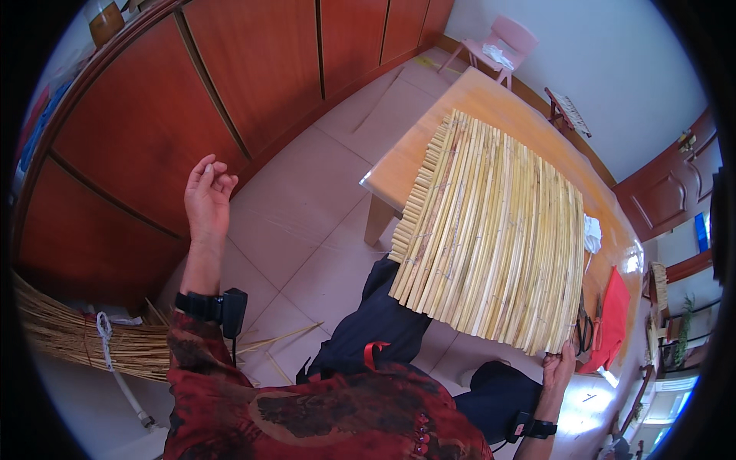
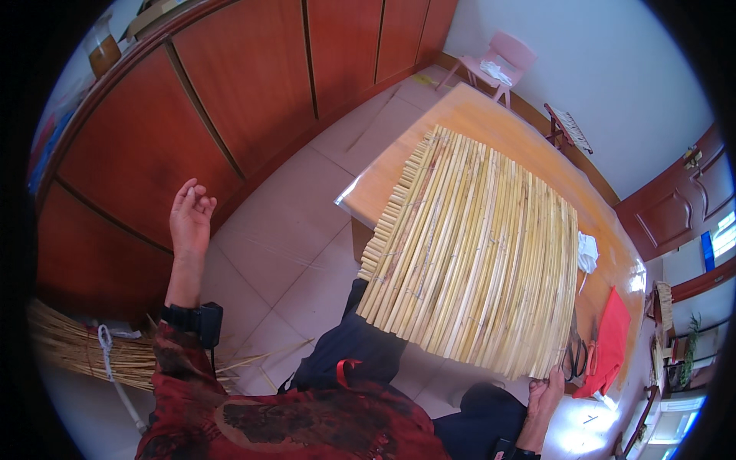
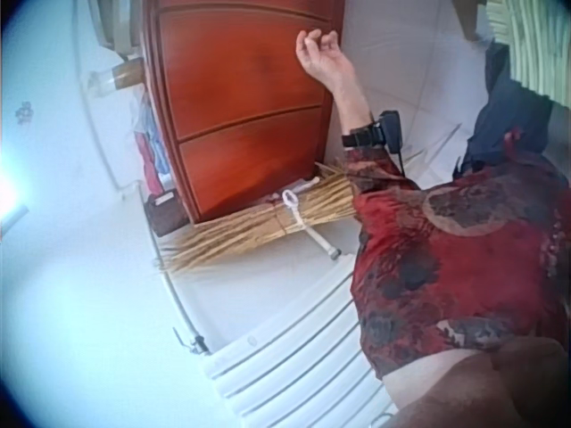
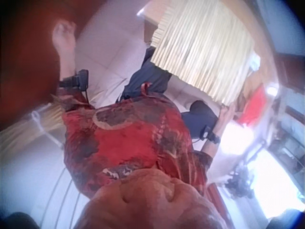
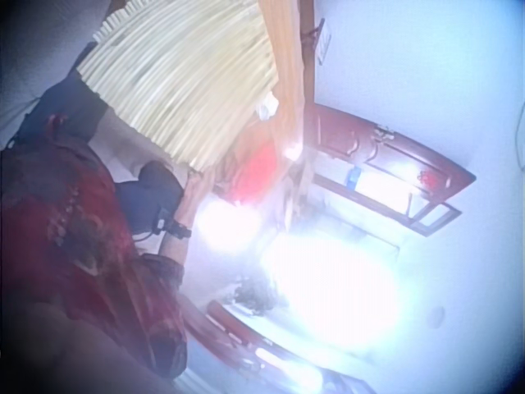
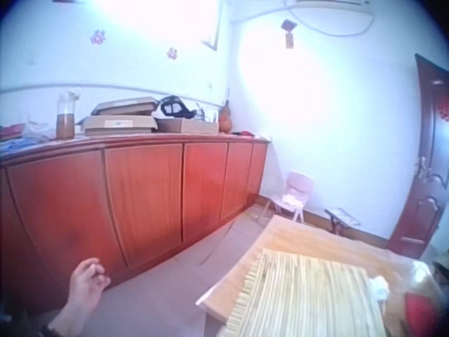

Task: The person weaves a bamboo mat by aligning thin wooden slats and sewing them together with white thread and a large needle. The person uses scissors to trim the excess thread and slat ends.

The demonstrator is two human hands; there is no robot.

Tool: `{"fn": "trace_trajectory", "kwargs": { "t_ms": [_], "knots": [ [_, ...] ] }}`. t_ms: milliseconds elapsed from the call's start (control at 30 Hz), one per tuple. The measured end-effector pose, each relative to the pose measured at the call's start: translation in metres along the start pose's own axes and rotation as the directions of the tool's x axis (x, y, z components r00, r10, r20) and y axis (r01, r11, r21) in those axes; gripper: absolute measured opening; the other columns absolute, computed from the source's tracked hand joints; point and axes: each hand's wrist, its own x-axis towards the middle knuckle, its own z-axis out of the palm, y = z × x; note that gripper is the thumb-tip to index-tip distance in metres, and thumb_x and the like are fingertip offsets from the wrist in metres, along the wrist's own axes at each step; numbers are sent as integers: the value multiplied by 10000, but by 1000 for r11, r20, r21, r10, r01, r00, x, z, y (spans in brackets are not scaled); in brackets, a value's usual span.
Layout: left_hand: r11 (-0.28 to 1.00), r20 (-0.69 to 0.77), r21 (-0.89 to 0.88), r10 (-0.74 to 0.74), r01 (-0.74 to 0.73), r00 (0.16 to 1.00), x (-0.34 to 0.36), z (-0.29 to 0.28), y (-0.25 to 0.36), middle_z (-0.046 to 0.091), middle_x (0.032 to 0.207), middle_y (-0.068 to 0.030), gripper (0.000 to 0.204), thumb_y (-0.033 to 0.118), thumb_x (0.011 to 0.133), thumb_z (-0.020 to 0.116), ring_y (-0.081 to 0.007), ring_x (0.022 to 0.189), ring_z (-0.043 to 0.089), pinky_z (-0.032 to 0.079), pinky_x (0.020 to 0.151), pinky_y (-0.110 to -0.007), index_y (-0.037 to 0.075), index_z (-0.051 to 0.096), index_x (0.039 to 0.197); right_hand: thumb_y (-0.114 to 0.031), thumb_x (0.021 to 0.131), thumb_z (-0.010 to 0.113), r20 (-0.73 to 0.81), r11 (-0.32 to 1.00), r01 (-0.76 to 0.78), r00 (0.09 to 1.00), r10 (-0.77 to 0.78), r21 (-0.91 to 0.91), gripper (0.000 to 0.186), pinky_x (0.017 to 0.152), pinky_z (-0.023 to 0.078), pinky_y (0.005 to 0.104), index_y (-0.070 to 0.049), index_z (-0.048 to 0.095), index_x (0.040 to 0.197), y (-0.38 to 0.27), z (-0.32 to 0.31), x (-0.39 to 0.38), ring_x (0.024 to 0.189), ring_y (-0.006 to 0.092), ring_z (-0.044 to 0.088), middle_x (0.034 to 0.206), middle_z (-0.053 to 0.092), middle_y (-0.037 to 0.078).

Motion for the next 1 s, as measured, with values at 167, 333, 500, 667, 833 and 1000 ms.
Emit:
{"fn": "trace_trajectory", "kwargs": {
  "t_ms": [167,333,500,667,833,1000],
  "knots": [
    [515,454,759,18,-397,891,-44,16,-28,509,1133,-106,414,65,795,598,-192,999,524,443,875,-349,79,481,1191,-239,911,501,-2,1000,17,1000,-17,-16,244,451,412,206,-98,504,1109,-4,10,-5,631,97,543,817,595,4],
    [185,939,308,-218,-933,267,-132,68,-77,314,1367,-158,751,27,588,731,-303,1251,354,362,979,-410,101,413,1264,-221,914,487,-53,999,35,998,-36,-14,235,424,410,194,-58,522,1080,-17,20,-12,581,81,530,783,566,-2],
    [339,954,297,-55,-893,296,-141,81,-106,427,1279,-138,596,-71,637,639,-308,1180,436,382,960,-398,81,484,1192,-199,919,465,28,993,115,993,-115,-37,296,425,382,197,-51,488,1175,-25,21,-18,561,80,494,821,554,13],
    [824,602,530,-199,-200,774,-131,95,-101,567,1072,-96,341,-109,791,484,-207,1026,555,456,854,-302,16,523,1106,-197,917,472,47,997,76,996,-75,-18,316,442,361,217,-53,474,1197,-18,13,-14,577,95,482,902,558,30],
    [802,439,530,-537,276,720,-126,91,-108,561,1050,-85,307,76,876,490,-154,980,557,471,774,-262,2,477,1174,-235,913,488,1,1000,-14,1000,14,5,272,416,397,213,-50,506,1112,-8,15,-14,568,118,536,836,582,41],
    [617,531,601,-783,508,323,-127,79,-115,604,892,-41,330,147,875,523,-114,795,579,468,635,-243,24,485,1179,-288,913,480,-40,963,-77,997,69,-258,305,406,446,215,-35,515,1080,-28,15,-22,564,132,581,803,591,63]
  ]
}}
